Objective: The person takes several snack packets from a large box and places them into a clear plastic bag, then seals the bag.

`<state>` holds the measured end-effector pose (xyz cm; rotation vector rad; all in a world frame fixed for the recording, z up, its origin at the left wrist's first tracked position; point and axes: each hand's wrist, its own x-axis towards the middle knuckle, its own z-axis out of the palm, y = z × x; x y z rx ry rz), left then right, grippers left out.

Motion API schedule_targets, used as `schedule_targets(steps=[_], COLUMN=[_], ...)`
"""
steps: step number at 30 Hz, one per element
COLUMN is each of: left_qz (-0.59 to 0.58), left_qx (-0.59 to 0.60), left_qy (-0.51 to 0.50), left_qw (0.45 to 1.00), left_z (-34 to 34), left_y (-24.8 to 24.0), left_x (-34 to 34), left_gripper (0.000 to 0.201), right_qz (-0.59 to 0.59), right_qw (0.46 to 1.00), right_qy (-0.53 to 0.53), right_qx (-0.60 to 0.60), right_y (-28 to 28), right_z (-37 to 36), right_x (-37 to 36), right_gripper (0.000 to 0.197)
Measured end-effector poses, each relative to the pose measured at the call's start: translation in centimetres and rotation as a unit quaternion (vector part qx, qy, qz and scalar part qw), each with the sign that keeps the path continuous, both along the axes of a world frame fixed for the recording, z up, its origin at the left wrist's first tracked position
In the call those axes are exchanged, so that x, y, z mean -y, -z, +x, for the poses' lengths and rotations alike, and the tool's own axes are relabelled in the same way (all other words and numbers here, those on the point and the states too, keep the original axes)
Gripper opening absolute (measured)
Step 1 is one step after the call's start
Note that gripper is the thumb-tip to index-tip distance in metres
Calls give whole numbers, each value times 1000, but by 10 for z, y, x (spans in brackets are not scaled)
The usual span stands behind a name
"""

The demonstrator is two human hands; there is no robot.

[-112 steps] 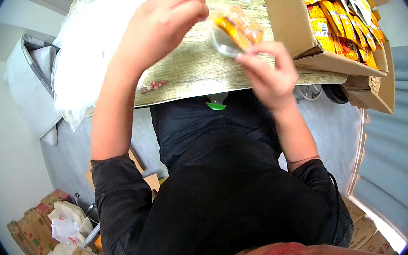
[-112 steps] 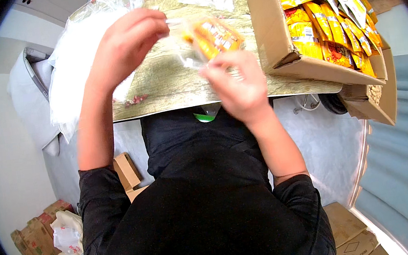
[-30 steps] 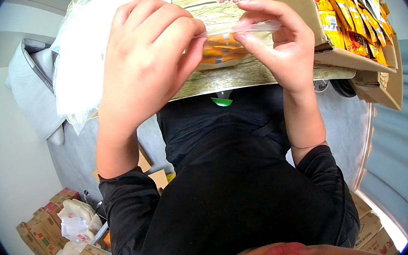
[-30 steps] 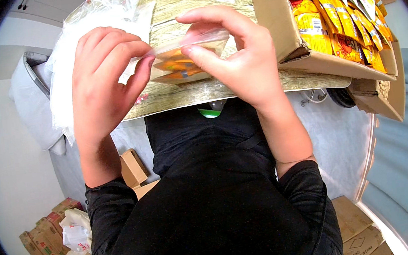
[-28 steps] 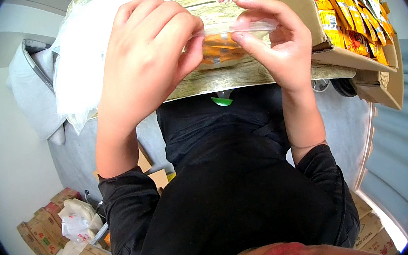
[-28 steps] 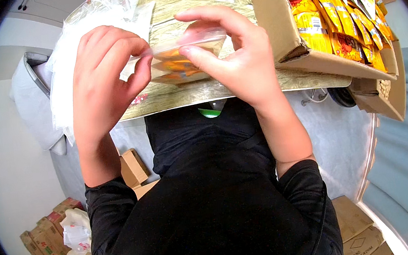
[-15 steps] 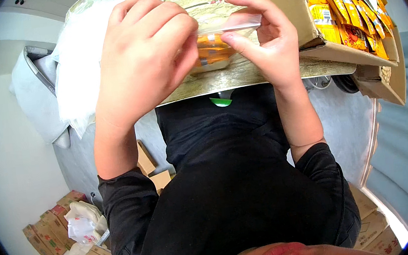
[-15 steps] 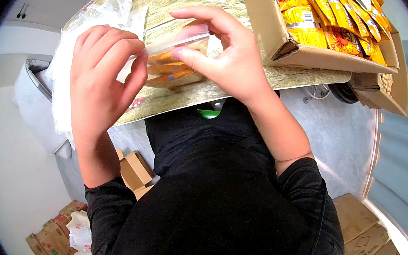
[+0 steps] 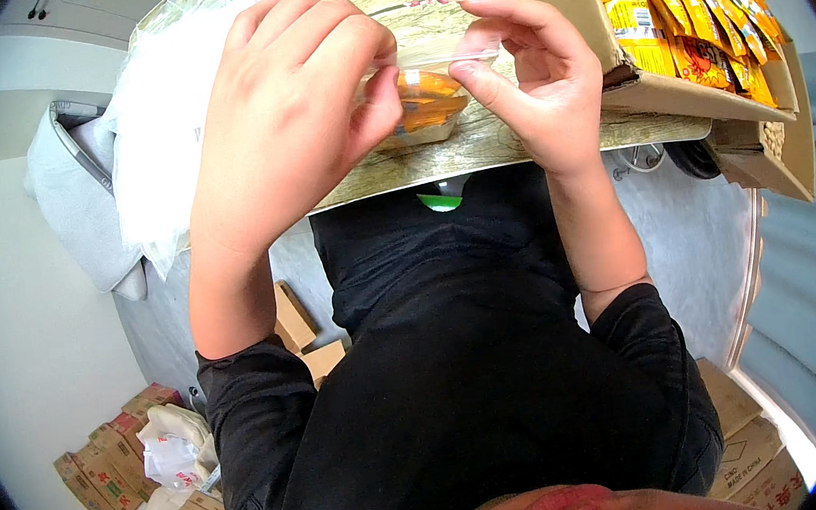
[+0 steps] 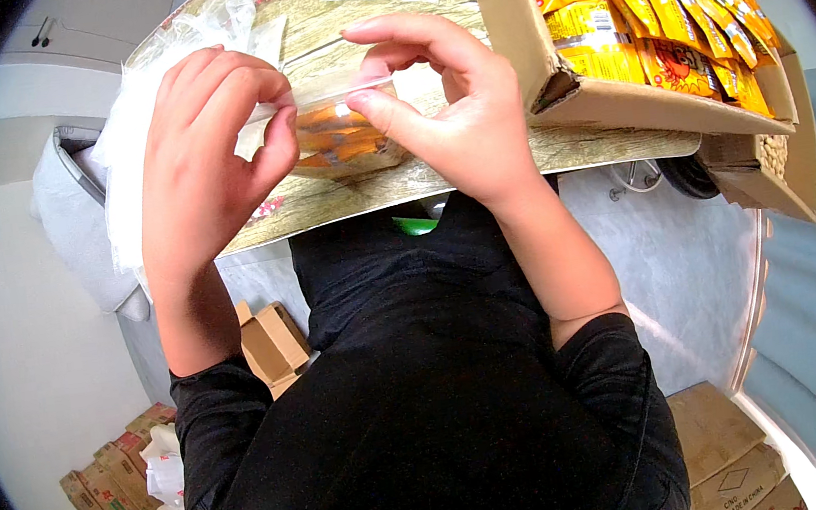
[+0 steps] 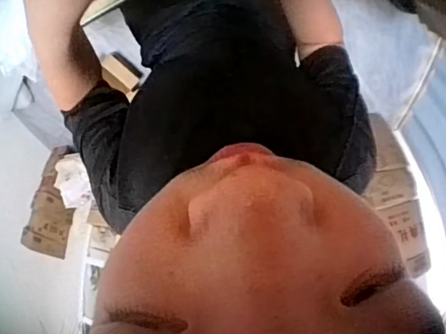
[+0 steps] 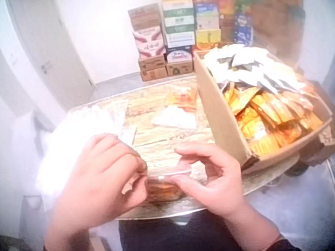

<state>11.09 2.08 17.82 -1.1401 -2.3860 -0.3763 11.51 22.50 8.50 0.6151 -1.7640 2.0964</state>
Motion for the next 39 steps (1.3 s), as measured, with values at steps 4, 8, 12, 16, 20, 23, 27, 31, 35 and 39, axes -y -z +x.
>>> schedule_targets(steps=[4, 8, 12, 16, 20, 23, 27, 31, 35, 39], left_qz=[4, 16, 34, 50, 51, 62, 21, -14, -18, -21], left_qx=[9, -15, -9, -11, 15, 3, -18, 14, -8, 29], left_qy=[23, 42, 52, 54, 59, 69, 53, 11, 12, -125], left_qw=[1000, 999, 998, 997, 997, 996, 998, 1000, 1000, 992], left_z=[0, -2, -4, -2, -2, -5, -7, -15, -30, -106], left_y=[6, 6, 10, 9, 9, 8, 5, -1, -10, -19], left_x=[-5, -11, -12, -18, -19, -19, -11, 17, 16, 10], left_gripper=[21, 20, 21, 23, 23, 23, 20, 19, 16, 20], right_qz=[2, -12, -12, -15, -7, 12, 15, -29, -47, -70], right_qw=[1000, 1000, 999, 999, 998, 999, 999, 999, 995, 986], right_qy=[-4, 1, 3, 6, 12, 6, 31, 46, 85, 137], right_qx=[-9, -22, -40, -36, -54, -52, -30, 3, -9, -67], right_y=[-1, -1, 1, -3, -2, -4, -4, -11, -5, -18], right_z=[0, 2, 2, 3, 5, 3, 3, -1, -17, -35], right_x=[1, -2, -5, -3, -6, -9, -5, -5, 3, 11], right_gripper=[42, 42, 44, 44, 46, 46, 42, 41, 44, 61])
